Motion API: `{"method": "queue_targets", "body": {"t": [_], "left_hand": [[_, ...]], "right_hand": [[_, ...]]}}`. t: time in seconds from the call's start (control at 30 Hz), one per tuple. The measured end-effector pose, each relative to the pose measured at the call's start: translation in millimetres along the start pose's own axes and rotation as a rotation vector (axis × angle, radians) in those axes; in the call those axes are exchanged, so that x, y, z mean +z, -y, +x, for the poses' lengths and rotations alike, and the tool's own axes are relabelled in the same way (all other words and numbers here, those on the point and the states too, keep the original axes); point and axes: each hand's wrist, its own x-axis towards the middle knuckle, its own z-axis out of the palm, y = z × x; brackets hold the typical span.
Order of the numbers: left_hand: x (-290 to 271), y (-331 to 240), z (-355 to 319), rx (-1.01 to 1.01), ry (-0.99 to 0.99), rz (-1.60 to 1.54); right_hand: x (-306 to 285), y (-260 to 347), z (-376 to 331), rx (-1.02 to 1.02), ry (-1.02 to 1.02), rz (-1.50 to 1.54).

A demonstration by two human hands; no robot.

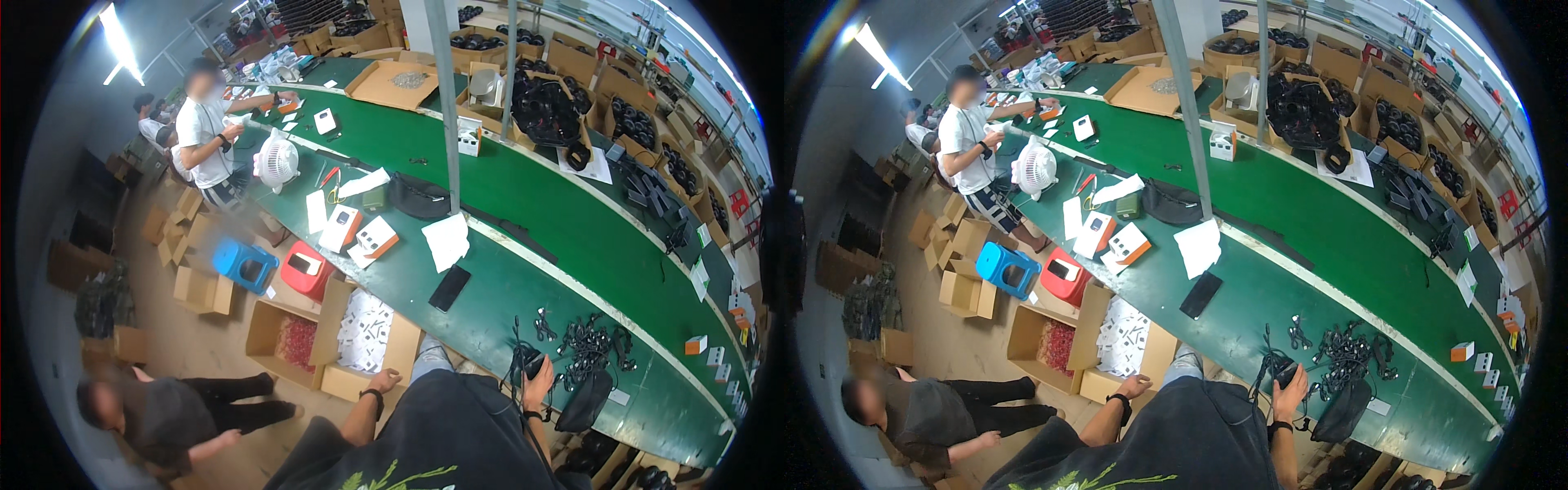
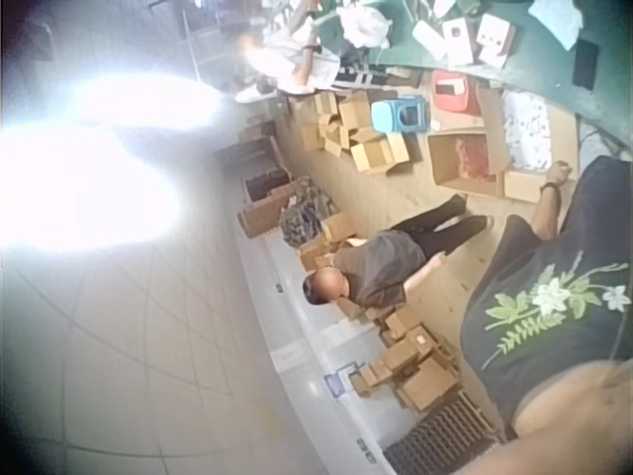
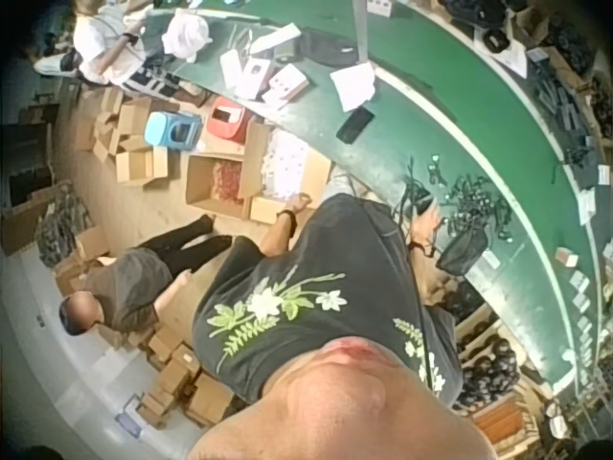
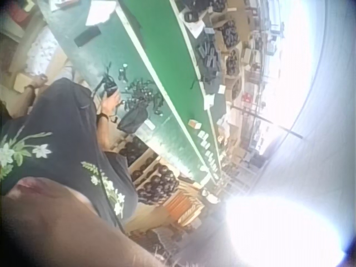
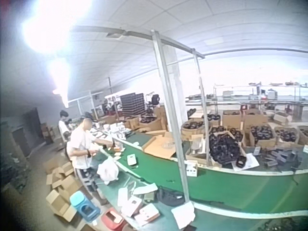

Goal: Packing electronic devices, chargers, and cables into white product boxes on an assembly line.

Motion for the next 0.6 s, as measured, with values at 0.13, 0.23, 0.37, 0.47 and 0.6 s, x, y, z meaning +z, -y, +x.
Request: {"method": "queue_targets", "body": {"t": [0.13,0.23,0.37,0.47,0.6], "left_hand": [[1.6,-1.5,-1.1,-0.004,0.016,0.012],[4.0,1.1,-0.5,0.001,0.026,0.022],[3.6,7.7,2.7,0.044,0.027,0.083],[5.0,8.9,3.8,0.013,0.0,0.036],[4.4,6.3,1.7,0.002,0.007,0.013]], "right_hand": [[-2.0,2.0,1.0,0.036,0.032,0.033],[-4.0,4.8,1.8,0.045,0.044,0.033],[-4.2,7.9,2.1,0.047,0.041,0.032],[-4.9,8.1,1.5,0.052,0.042,0.033],[-4.8,7.3,0.1,0.027,0.022,0.034]]}}
